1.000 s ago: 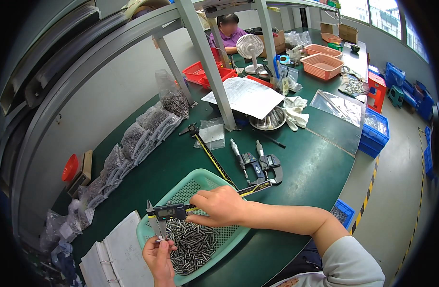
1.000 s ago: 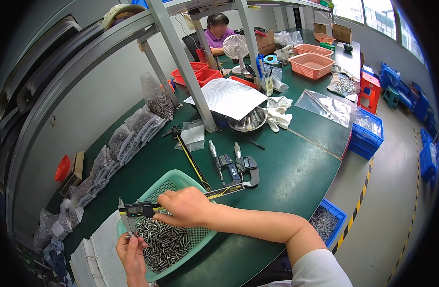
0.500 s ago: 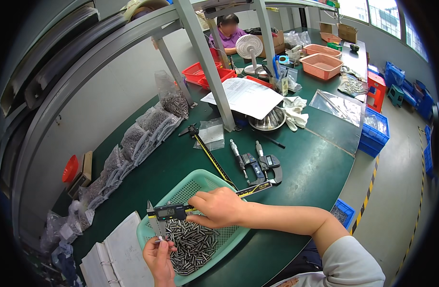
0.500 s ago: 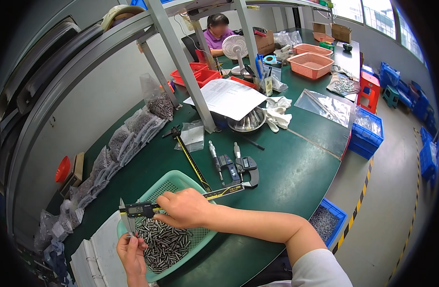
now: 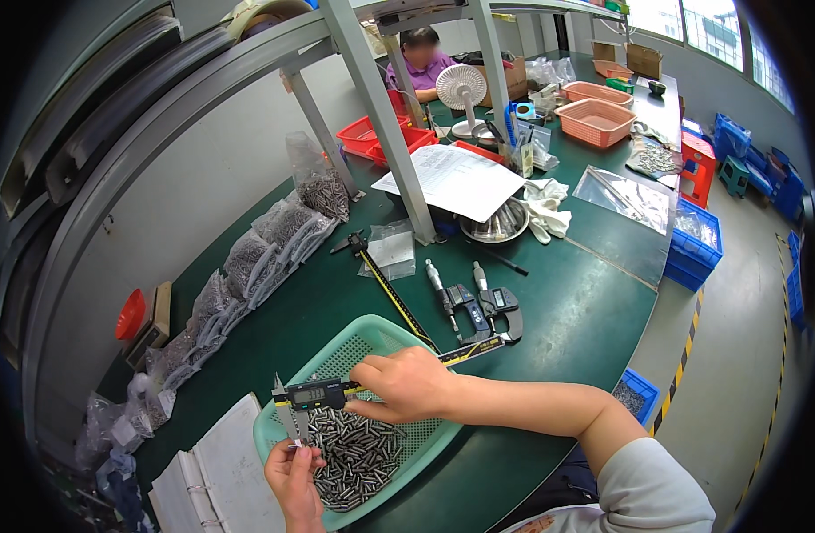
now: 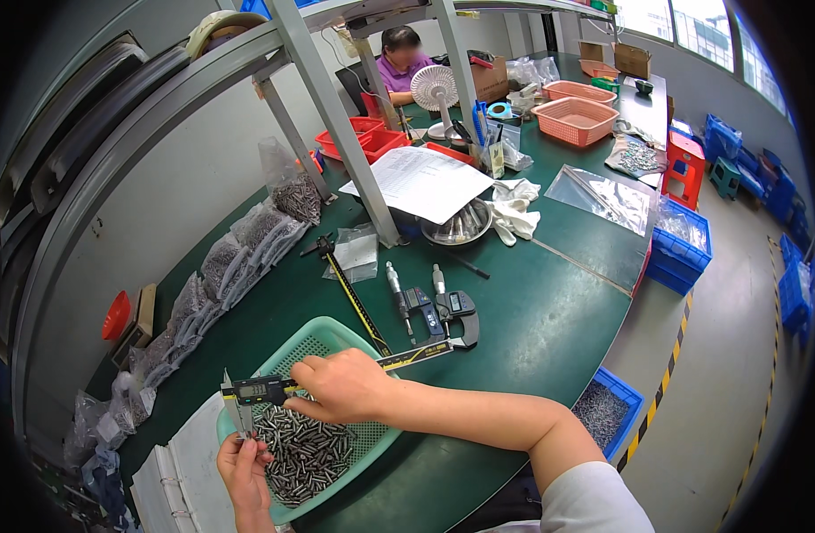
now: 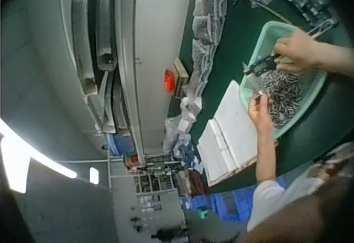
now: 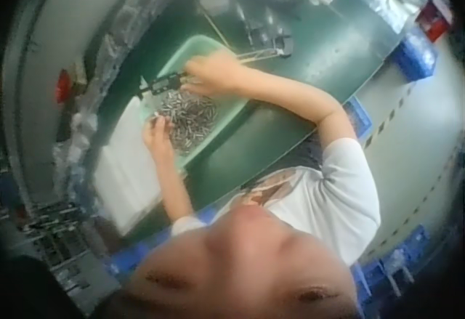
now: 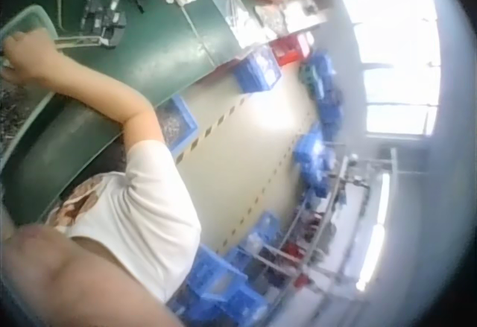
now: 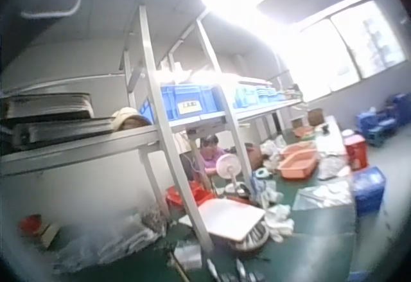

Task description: Measuring small metal parts using a digital caliper.

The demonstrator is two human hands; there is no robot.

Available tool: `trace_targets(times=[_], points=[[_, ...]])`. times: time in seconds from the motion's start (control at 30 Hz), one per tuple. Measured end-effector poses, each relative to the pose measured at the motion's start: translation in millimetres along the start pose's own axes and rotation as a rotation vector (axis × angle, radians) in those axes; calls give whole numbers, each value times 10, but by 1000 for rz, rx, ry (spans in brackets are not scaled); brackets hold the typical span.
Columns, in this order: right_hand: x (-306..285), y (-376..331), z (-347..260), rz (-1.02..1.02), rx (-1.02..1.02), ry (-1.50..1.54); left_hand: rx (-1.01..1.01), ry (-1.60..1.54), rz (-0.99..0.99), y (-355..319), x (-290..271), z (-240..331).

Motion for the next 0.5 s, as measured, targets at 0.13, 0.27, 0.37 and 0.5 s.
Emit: trace_targets(times=[0.13, 0.27, 0.37, 0.5], points=[[-1, -3, -5, -8, -32, 13, -3, 34, -12, 0, 23, 8], [20, -4, -31, -55, -72, 26, 27, 119, -9, -1, 23, 12], [31, -21, -69, -81, -149, 75, 35, 176, 19, -9, 68, 23], [52, -36, -132, -147, -199, 81, 23, 154, 50, -14, 66, 15]])
Point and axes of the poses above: each hand's wrist, its own y-axis towards the middle knuckle, its own x-axis out of the palm, z = x × y, the point moved 5 cm from there along y, towards the middle knuckle, and after that the axes turned 1 degree about x, right-handed, at the moved point
